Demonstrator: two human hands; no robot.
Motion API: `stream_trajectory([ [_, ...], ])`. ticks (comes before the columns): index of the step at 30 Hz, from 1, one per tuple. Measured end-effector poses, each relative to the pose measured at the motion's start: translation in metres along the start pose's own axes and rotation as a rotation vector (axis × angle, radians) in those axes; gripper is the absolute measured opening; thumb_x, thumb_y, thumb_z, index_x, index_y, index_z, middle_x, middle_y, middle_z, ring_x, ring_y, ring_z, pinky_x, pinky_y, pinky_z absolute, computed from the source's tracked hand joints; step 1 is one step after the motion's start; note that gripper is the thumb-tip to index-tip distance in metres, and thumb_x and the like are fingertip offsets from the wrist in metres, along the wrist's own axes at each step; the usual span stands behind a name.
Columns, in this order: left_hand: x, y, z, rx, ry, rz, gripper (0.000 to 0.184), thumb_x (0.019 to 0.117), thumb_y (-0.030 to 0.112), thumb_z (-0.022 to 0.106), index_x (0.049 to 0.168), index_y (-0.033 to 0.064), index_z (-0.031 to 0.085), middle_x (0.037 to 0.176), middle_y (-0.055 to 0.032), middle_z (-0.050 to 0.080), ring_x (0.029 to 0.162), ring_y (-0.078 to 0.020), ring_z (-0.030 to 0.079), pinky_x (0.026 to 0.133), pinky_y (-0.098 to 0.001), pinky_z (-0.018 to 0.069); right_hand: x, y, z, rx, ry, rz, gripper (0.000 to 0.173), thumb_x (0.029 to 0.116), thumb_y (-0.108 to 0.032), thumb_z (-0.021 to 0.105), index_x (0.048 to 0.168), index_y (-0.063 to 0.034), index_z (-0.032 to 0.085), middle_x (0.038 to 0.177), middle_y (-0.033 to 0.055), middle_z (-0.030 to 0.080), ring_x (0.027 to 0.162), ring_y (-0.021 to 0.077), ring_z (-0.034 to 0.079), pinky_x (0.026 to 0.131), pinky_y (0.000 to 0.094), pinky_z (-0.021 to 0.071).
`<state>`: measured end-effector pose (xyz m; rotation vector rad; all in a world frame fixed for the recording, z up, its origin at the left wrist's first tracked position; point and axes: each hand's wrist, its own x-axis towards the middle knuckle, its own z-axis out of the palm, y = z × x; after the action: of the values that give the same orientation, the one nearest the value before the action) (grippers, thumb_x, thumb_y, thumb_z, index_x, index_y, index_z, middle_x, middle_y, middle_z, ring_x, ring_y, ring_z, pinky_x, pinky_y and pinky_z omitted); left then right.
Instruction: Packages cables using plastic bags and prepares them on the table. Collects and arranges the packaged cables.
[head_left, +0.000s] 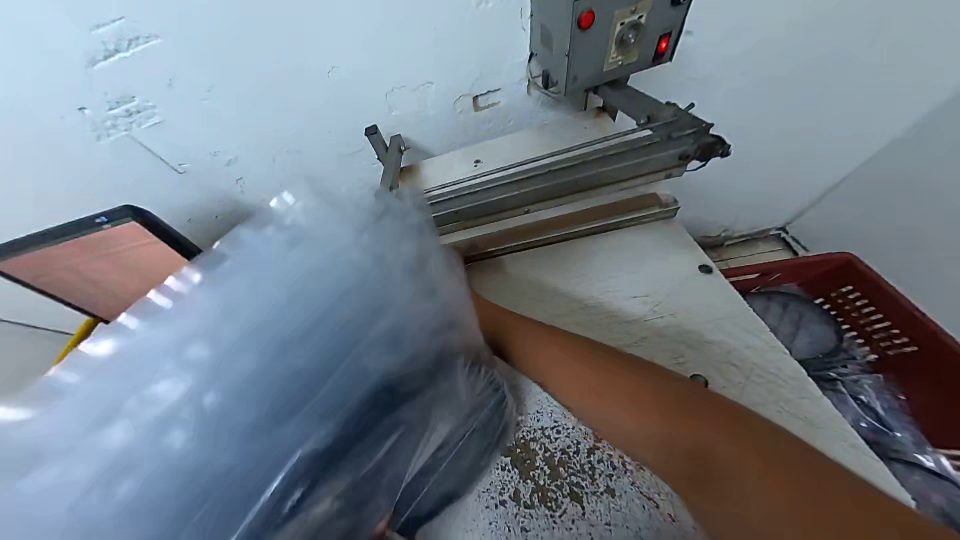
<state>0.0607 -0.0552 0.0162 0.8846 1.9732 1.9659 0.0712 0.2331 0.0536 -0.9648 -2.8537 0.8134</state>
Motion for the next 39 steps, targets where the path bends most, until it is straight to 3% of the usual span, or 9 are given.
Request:
stream_trajectory([
  [2, 0.01, 0.0, 0.013, -0.019, -0.026, 0.028, 0.032, 0.0821, 0.006, 0.083, 0.108, 0.02, 0.071, 0.097, 0.0151, 0.077, 0.093, -0.0003, 0.072, 0.086, -0.0231, 0.061, -0.029, 0.018, -0.008, 0.076, -0.012, 0.028, 0.036, 0.1039, 0.001, 0.05, 0.136, 0.0162, 0.05, 0.139, 0.0361, 0.052, 0.132, 0.0513, 0.048, 0.11, 0.0605, 0.0354],
  [7, 0.036, -0.002, 0.049, -0.088, 0.03, 0.048, 0.07, 0.0682, 0.003, 0.089, 0.123, -0.0012, 0.046, 0.099, 0.0071, 0.074, 0.093, -0.0052, 0.072, 0.087, -0.0276, 0.0622, -0.036, 0.109, -0.017, -0.054, -0.038, 0.196, 0.073, 0.0944, -0.02, 0.069, 0.157, -0.0071, 0.034, 0.107, 0.0279, 0.068, 0.101, 0.0492, 0.066, 0.082, 0.0654, 0.0507],
  [11, 0.047, -0.017, 0.051, -0.078, 0.038, 0.095, 0.082, 0.0639, 0.016, 0.096, 0.126, -0.0016, 0.045, 0.1, 0.001, 0.073, 0.093, -0.0097, 0.073, 0.086, -0.0298, 0.0631, -0.121, 0.147, -0.004, 0.288, 0.308, 0.023, 0.048, 0.0885, -0.011, 0.072, 0.134, -0.0043, 0.058, 0.107, 0.0186, 0.069, 0.088, 0.0329, 0.069, 0.077, 0.0545, 0.0576],
  [14, 0.051, -0.02, 0.053, -0.084, 0.04, 0.099, 0.078, 0.0636, 0.018, 0.096, 0.124, 0.0014, 0.05, 0.099, 0.0009, 0.074, 0.092, -0.0108, 0.073, 0.085, -0.0305, 0.0638, -0.181, 0.1, 0.039, 0.54, 0.613, -0.181, 0.049, 0.0921, -0.034, 0.067, 0.131, -0.0124, 0.049, 0.105, -0.0011, 0.068, 0.085, 0.0032, 0.068, 0.07, 0.0254, 0.0602],
  [16, 0.054, -0.02, 0.053, -0.085, 0.031, 0.092, 0.079, 0.0631, 0.016, 0.096, 0.125, 0.0012, 0.049, 0.101, -0.0004, 0.073, 0.093, -0.0118, 0.073, 0.085, -0.0313, 0.0638, -0.193, 0.055, 0.069, 0.539, 0.657, -0.345, 0.046, 0.0991, -0.04, 0.062, 0.132, -0.0092, 0.05, 0.11, 0.0055, 0.068, 0.096, 0.0054, 0.067, 0.082, 0.0216, 0.0578],
  [25, 0.052, -0.023, 0.051, -0.072, 0.014, 0.077, 0.083, 0.0639, 0.018, 0.095, 0.129, 0.0032, 0.045, 0.101, 0.0021, 0.073, 0.094, -0.01, 0.073, 0.085, -0.0303, 0.0636, -0.164, 0.019, 0.099, 0.358, 0.732, -0.356, 0.028, 0.097, -0.029, 0.06, 0.106, -0.0027, 0.064, 0.084, 0.0092, 0.069, 0.074, 0.0133, 0.068, 0.066, 0.0242, 0.0575],
  [29, 0.056, -0.033, 0.039, -0.081, -0.12, 0.113, 0.056, 0.0709, 0.023, 0.093, 0.115, 0.0085, 0.062, 0.096, 0.0029, 0.076, 0.09, -0.0103, 0.074, 0.083, -0.0303, 0.0638, -0.159, 0.024, 0.096, 0.466, 0.649, -0.398, 0.026, 0.0972, -0.026, 0.06, 0.106, -0.0025, 0.064, 0.085, 0.0086, 0.069, 0.075, 0.0098, 0.068, 0.066, 0.0217, 0.057],
  [32, 0.06, -0.039, 0.027, -0.052, -0.324, 0.172, 0.027, 0.0811, 0.026, 0.085, 0.106, 0.0263, 0.075, 0.097, 0.0116, 0.077, 0.092, -0.0027, 0.073, 0.085, -0.0239, 0.0617, -0.151, 0.021, 0.096, 0.455, 0.683, -0.374, 0.023, 0.0971, -0.027, 0.062, 0.103, -0.0046, 0.065, 0.083, 0.0067, 0.069, 0.076, 0.0087, 0.068, 0.068, 0.0209, 0.057],
  [39, 0.073, -0.044, 0.016, -0.119, -0.539, 0.136, 0.018, 0.0871, 0.025, 0.079, 0.104, 0.0325, 0.077, 0.1, 0.017, 0.076, 0.094, 0.0037, 0.07, 0.086, -0.0196, 0.059, -0.133, -0.004, 0.095, 0.308, 0.792, -0.295, 0.022, 0.0941, -0.027, 0.065, 0.101, -0.0061, 0.065, 0.077, 0.0044, 0.067, 0.07, 0.0103, 0.067, 0.062, 0.0223, 0.0559],
])
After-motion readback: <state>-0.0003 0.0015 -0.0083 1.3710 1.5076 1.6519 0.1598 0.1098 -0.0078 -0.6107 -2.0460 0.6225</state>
